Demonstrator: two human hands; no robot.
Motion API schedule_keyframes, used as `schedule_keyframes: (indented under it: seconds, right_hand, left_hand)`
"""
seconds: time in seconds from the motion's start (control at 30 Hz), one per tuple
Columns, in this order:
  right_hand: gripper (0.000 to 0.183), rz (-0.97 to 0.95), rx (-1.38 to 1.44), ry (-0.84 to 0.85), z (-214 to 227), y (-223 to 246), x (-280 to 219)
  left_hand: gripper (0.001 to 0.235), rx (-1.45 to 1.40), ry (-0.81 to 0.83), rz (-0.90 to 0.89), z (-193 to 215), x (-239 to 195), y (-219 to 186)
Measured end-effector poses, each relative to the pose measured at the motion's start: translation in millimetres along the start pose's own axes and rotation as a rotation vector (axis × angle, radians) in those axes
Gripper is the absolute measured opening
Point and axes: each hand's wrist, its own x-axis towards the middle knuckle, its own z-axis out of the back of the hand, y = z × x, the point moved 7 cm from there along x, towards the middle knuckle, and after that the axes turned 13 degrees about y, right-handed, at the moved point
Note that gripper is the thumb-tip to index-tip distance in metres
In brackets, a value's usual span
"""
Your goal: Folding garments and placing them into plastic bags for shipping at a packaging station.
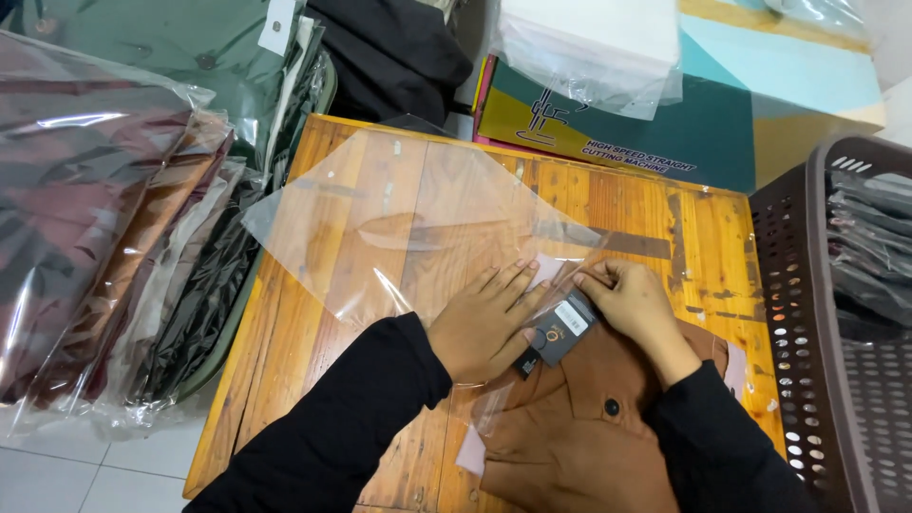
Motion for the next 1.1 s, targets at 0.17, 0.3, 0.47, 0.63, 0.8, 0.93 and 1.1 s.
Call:
schedule_keyframes:
  seconds: [0.17, 0.3, 0.47, 0.63, 0.8, 0.93, 1.1]
  right_hand:
    - [0.027, -0.083, -0.012, -0.068, 16, 10, 2]
    - [0.035, -0.081, 0.045, -0.158, 25, -5, 19]
    - [0.057, 0.235, -0.258, -0.337, 39, 43, -30]
    - [0.041, 0.601, -0.467, -0.513, 27, 63, -139]
    - [0.013, 0.858, -0.417, -0.559, 7, 99, -202]
    - [0.043, 0.905, -0.446, -0.31, -24, 114, -202]
    - [0.08, 0.865, -0.593, -0.192, -65, 111, -195]
  left_hand:
    - [0.065, -0.075, 0.045, 0.008, 2, 2, 0]
    - [0.066, -0.031, 0.009, 0.012, 8, 1, -3]
    - [0.076, -0.058, -0.033, 0.001, 14, 1, 0]
    - [0.068, -0.038, 0.023, -0.01, 16, 1, 15]
    - [0.073, -0.243, 0.195, -0.048, 19, 0, 22]
    - [0.075, -0.207, 0.244, -0.086, 16, 0, 19]
    - [0.076, -0.127, 0.28, -0.048, 16, 1, 14]
